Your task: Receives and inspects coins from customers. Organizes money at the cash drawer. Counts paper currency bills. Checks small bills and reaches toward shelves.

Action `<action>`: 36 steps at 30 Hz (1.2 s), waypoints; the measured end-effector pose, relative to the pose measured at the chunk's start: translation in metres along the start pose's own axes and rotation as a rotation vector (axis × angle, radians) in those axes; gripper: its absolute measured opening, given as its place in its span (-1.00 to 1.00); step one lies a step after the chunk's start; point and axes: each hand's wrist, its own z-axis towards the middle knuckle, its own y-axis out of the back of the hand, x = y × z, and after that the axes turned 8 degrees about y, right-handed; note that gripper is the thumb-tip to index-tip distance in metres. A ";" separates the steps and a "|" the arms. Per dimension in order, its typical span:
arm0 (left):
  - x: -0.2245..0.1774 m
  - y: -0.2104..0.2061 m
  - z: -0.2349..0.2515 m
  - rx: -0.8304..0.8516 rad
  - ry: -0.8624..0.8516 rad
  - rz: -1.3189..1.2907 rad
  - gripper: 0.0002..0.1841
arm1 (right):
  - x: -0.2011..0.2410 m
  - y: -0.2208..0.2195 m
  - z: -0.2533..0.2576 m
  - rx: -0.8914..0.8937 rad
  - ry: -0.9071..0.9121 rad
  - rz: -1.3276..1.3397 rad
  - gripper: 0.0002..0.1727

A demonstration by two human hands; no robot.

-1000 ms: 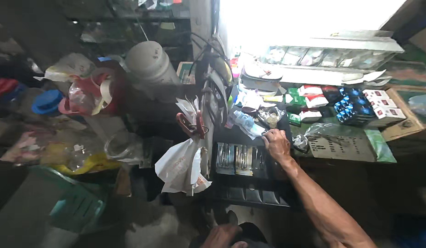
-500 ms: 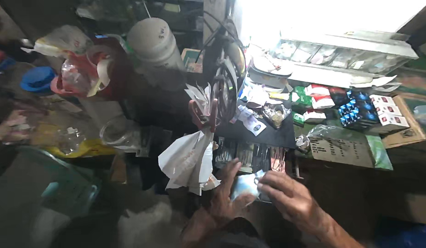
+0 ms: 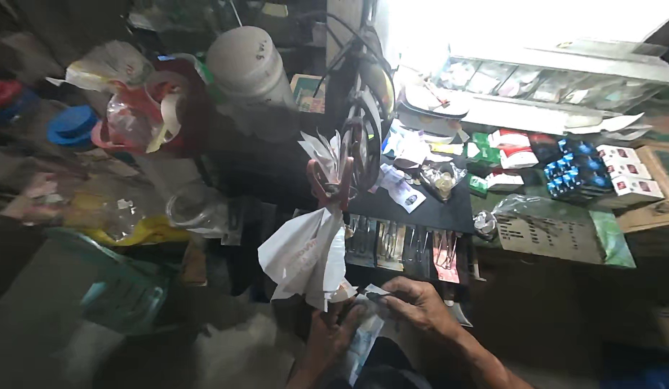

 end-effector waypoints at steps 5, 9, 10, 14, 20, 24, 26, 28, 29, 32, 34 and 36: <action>0.018 0.005 -0.007 -0.011 0.039 0.051 -0.76 | -0.013 0.001 0.021 0.017 -0.028 -0.168 -0.75; 0.027 0.009 -0.012 -0.053 0.093 0.079 -0.76 | -0.018 0.011 0.065 -0.050 -0.350 -0.320 -0.60; 0.028 0.010 -0.012 -0.052 0.112 0.065 -0.75 | -0.021 0.011 0.077 -0.060 -0.415 -0.332 -0.58; 0.029 0.011 -0.013 -0.049 0.207 0.027 -0.73 | -0.035 0.002 0.108 -0.028 -0.560 -0.325 -0.54; 0.032 0.010 -0.012 -0.053 0.232 -0.030 -0.68 | -0.055 0.000 0.115 -0.074 -0.564 -0.298 -0.57; 0.032 0.005 -0.005 -0.045 0.258 -0.059 -0.65 | -0.041 0.003 0.104 -0.332 -0.487 -0.012 -0.69; 0.029 0.001 0.000 -0.060 0.312 -0.045 -0.63 | -0.026 0.010 0.090 -0.449 -0.376 0.128 -0.72; 0.021 -0.006 0.007 -0.084 0.352 0.024 -0.60 | -0.016 0.018 0.068 -0.424 -0.293 0.009 -0.74; 0.017 -0.009 0.011 -0.083 0.363 0.065 -0.58 | -0.012 0.021 0.055 -0.357 -0.296 -0.106 -0.73; 0.010 -0.021 0.029 -0.042 0.358 0.091 -0.55 | -0.007 0.014 0.022 -0.136 -0.377 -0.246 -0.67; 0.018 -0.032 0.043 -0.075 0.284 0.046 -0.59 | -0.011 0.001 0.013 -0.137 -0.358 -0.190 -0.69; 0.021 -0.040 0.055 -0.086 0.246 0.010 -0.59 | -0.022 -0.007 0.017 -0.240 -0.280 -0.157 -0.77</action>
